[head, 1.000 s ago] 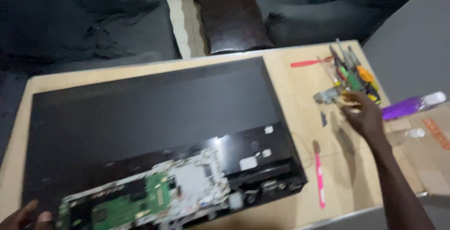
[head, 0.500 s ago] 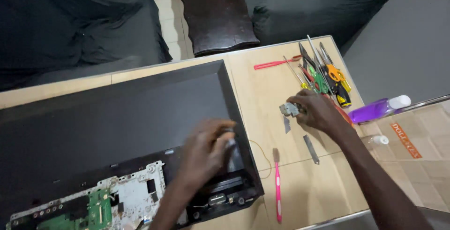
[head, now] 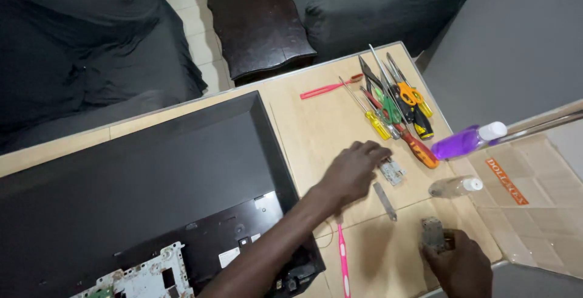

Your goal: Remove the back cover and internal circuit board from a television.

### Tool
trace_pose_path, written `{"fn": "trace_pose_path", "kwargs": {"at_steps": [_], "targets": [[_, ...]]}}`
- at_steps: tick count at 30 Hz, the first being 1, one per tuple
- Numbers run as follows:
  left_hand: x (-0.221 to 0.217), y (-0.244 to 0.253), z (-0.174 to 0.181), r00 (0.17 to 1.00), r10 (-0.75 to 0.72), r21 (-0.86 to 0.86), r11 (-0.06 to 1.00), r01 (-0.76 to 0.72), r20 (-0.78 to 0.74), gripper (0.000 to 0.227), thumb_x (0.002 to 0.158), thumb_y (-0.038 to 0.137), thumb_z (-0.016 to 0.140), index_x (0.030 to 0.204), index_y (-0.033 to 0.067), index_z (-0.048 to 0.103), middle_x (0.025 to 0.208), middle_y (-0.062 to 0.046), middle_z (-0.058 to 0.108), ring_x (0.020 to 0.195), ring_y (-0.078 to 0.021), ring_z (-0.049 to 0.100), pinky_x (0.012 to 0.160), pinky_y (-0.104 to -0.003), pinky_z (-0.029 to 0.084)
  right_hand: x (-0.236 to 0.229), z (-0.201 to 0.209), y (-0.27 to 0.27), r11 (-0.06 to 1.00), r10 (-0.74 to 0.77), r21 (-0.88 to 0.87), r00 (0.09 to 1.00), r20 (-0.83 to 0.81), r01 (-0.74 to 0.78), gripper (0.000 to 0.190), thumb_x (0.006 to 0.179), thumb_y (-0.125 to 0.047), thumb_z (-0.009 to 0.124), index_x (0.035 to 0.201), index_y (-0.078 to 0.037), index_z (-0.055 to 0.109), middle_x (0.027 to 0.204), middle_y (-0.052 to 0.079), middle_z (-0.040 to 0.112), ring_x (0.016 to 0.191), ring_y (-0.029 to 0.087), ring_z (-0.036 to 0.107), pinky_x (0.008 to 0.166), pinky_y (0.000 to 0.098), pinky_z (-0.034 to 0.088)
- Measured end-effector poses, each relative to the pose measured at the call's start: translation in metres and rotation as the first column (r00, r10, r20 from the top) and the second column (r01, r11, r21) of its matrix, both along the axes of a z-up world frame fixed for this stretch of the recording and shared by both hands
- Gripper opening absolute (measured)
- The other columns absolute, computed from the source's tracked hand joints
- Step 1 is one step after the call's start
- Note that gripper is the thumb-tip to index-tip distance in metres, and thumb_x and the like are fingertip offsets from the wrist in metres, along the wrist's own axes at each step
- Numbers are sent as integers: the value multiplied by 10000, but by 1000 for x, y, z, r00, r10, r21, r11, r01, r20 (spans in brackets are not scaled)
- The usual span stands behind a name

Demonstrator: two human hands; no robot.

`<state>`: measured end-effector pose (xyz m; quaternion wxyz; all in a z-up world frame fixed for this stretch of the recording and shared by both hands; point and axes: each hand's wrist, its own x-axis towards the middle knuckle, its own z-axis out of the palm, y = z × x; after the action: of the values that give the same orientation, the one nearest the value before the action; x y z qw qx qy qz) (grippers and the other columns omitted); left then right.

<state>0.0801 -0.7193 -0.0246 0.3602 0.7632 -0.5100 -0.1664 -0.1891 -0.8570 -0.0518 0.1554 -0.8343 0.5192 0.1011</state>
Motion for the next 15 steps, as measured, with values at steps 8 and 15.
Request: {"fn": "trace_pose_path", "kwargs": {"at_steps": [8,15], "targets": [[-56,-35,-35,972,183,14,983,-183,-145,170,837,-78,422,925,-29,559,903,-258,541,732,-547,598,564,-635,465,30,51,-5,999,50,8,956,290,-54,727,720,-400,838,1378,-176,628,1194,82,756,952,250,763,795,415,609],[-155,21,-39,970,65,-4,998,-68,-233,286,740,-33,603,1020,-63,548,1028,-333,568,838,-565,575,665,-654,475,187,73,-18,846,533,-274,749,393,-458,346,952,-334,668,1167,-69,727,845,201,707,732,394,653,636,507,442]]}}
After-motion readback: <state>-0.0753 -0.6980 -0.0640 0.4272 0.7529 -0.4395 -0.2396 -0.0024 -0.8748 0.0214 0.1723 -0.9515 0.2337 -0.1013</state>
